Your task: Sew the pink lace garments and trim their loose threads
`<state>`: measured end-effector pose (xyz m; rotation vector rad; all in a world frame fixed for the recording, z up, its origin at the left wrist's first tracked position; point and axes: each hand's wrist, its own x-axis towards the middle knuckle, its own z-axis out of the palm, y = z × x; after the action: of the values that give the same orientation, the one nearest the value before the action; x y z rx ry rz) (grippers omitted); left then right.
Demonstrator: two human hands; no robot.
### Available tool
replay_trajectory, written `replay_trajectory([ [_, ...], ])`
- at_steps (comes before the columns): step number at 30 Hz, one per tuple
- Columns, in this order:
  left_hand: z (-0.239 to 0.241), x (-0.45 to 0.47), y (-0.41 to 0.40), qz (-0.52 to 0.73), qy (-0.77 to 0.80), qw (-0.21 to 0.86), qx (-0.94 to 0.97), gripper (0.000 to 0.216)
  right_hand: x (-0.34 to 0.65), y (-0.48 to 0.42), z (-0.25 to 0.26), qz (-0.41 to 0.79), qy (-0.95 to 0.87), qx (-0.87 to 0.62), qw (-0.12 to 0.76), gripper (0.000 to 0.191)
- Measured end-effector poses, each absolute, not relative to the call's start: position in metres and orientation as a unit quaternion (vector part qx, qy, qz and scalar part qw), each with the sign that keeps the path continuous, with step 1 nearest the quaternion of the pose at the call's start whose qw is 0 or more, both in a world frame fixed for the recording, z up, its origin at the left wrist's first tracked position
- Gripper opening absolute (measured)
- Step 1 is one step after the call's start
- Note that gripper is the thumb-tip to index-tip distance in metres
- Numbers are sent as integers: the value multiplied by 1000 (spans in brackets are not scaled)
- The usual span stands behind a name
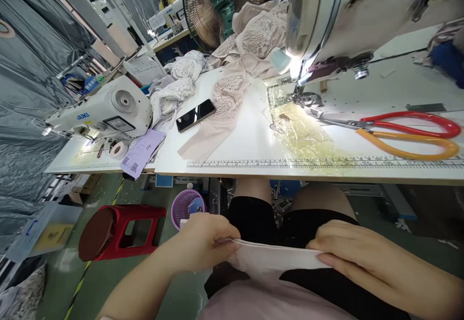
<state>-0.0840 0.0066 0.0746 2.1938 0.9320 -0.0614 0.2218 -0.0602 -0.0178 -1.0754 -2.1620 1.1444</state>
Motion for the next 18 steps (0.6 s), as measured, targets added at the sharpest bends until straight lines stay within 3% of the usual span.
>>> replay_trajectory([
  [7, 79, -99, 6, -39, 433, 371, 821, 24, 223, -58, -10, 410, -731, -447, 313, 29],
  [11, 75, -109, 7, -39, 446, 382, 808, 27, 221, -58, -6, 397, -692, -468, 380, 26],
  [18, 86, -103, 15, -38, 471, 357, 806, 25, 219, -54, -7, 398, -666, -469, 422, 23],
])
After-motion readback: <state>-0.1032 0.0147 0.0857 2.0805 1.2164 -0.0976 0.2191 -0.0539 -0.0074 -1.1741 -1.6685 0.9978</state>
